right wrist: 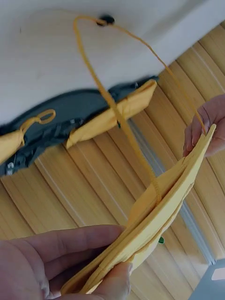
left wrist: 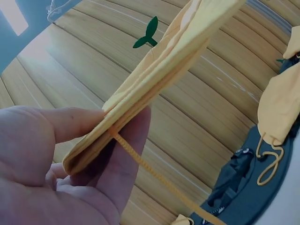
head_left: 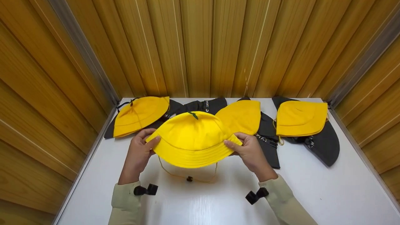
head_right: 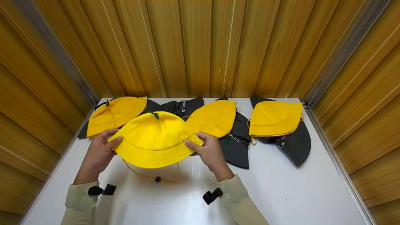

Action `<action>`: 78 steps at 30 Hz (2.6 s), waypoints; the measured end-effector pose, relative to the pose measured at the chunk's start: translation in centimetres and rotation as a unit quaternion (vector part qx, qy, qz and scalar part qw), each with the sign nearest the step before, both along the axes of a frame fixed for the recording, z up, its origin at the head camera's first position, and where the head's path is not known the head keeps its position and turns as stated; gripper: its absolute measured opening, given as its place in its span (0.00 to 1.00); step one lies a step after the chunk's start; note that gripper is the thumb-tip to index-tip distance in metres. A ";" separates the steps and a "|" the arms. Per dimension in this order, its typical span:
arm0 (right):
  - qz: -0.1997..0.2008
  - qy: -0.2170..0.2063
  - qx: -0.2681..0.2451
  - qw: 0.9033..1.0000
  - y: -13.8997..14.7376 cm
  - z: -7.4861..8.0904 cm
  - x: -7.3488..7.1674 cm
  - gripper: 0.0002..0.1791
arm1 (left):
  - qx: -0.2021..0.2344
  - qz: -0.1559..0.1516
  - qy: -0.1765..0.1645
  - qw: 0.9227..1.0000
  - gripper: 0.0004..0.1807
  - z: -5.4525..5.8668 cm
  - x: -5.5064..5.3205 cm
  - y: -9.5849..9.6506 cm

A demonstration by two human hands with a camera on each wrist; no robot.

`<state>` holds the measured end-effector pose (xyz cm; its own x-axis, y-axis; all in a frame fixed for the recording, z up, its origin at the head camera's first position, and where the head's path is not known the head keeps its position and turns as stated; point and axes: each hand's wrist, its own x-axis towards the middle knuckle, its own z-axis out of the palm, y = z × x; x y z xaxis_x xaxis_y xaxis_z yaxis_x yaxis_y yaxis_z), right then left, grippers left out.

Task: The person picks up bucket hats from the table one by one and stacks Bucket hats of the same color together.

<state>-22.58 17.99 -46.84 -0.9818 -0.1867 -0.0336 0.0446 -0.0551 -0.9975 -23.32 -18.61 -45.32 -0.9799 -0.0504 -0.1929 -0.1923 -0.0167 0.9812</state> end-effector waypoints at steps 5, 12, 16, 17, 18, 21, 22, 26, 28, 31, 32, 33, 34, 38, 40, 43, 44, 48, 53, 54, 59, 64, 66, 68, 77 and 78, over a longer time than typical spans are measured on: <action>0.004 -0.013 0.052 0.999 -1.4 -3.2 0.1 0.27 | -0.072 0.012 -0.062 0.995 0.24 -3.1 0.5 -0.9; -0.005 -0.047 0.152 0.987 -2.5 -6.9 0.1 0.26 | -0.163 0.004 -0.113 0.980 0.24 -6.8 0.9 -1.4; -0.029 -0.052 0.225 0.972 -2.8 -8.2 0.0 0.22 | -0.210 -0.019 -0.139 0.968 0.24 -8.0 0.8 -1.1; -0.033 -0.052 0.243 0.968 -2.8 -8.4 0.0 0.21 | -0.222 -0.026 -0.142 0.964 0.24 -8.3 0.8 -1.0; -0.035 -0.052 0.261 0.963 -2.9 -8.6 0.0 0.21 | -0.238 -0.031 -0.144 0.960 0.24 -8.4 0.9 -1.0; -0.027 -0.054 0.306 0.950 -3.3 -8.9 0.1 0.19 | -0.288 -0.044 -0.145 0.945 0.22 -8.7 1.0 -0.8; -0.023 -0.056 0.318 0.946 -3.5 -9.0 0.2 0.19 | -0.304 -0.048 -0.144 0.941 0.22 -8.8 1.1 -0.8; -0.014 -0.048 0.365 0.930 -4.1 -9.2 0.2 0.19 | -0.346 -0.053 -0.148 0.925 0.19 -8.8 1.3 -0.6; -0.015 -0.038 0.387 0.921 -4.4 -9.2 0.2 0.20 | -0.357 -0.052 -0.145 0.921 0.19 -8.9 1.4 -0.4; -0.019 -0.017 0.409 0.912 -4.7 -9.3 0.2 0.22 | -0.370 -0.051 -0.132 0.918 0.21 -9.0 1.4 -0.1; -0.021 -0.011 0.416 0.909 -4.7 -9.4 0.2 0.22 | -0.375 -0.052 -0.127 0.917 0.22 -9.0 1.3 0.1; -0.022 -0.005 0.422 0.907 -4.8 -9.4 0.3 0.22 | -0.381 -0.052 -0.121 0.915 0.22 -9.1 1.3 0.2; -0.023 0.002 0.426 0.904 -4.8 -9.5 0.3 0.22 | -0.390 -0.052 -0.114 0.912 0.23 -9.1 1.2 0.3; -0.026 0.022 0.434 0.900 -4.8 -9.8 0.4 0.21 | -0.429 -0.048 -0.101 0.897 0.23 -9.3 1.2 0.6; -0.025 0.032 0.434 0.900 -4.9 -9.9 0.5 0.21 | -0.444 -0.045 -0.091 0.890 0.23 -9.4 1.3 0.8; -0.024 0.034 0.433 0.900 -4.9 -10.0 0.6 0.21 | -0.465 -0.040 -0.064 0.882 0.23 -9.5 1.4 1.0; -0.025 0.031 0.432 0.901 -4.9 -10.0 0.6 0.22 | -0.473 -0.040 -0.050 0.878 0.23 -9.5 1.5 1.2; -0.032 0.019 0.425 0.904 -4.7 -9.8 0.6 0.24 | -0.491 -0.045 0.001 0.870 0.23 -9.2 1.6 2.4; -0.044 0.034 0.409 0.911 -4.1 -9.0 0.3 0.22 | -0.477 -0.118 0.088 0.867 0.28 -8.7 2.0 5.0; -0.048 0.040 0.407 0.912 -4.0 -8.8 0.2 0.22 | -0.479 -0.141 0.108 0.860 0.31 -8.7 2.0 5.5; -0.067 0.054 0.408 0.909 -3.0 -7.9 -0.9 0.22 | -0.527 -0.250 0.142 0.799 0.45 -9.5 1.4 8.1; -0.081 0.063 0.408 0.907 -1.5 -7.2 -2.7 0.22 | -0.577 -0.305 0.106 0.750 0.52 -9.8 0.6 9.9; -0.087 0.065 0.405 0.908 -0.8 -6.9 -3.6 0.22 | -0.586 -0.314 0.085 0.742 0.52 -9.7 0.4 10.3; -0.095 0.057 0.399 0.910 0.1 -6.5 -4.4 0.22 | -0.587 -0.321 0.065 0.740 0.52 -9.5 0.3 10.5; -0.186 -0.021 0.386 0.903 3.9 -5.1 -8.2 0.25 | -0.569 -0.336 0.023 0.750 0.53 -9.5 0.0 10.6; -0.198 -0.032 0.388 0.899 4.3 -5.2 -8.5 0.26 | -0.570 -0.336 0.022 0.749 0.53 -9.5 0.0 10.6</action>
<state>-31.10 22.31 -51.99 -0.9576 0.2817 -0.0610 0.2333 0.6331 -0.7381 -23.36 -8.05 -54.86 -0.8624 0.3498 -0.3659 0.2517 0.9235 0.2896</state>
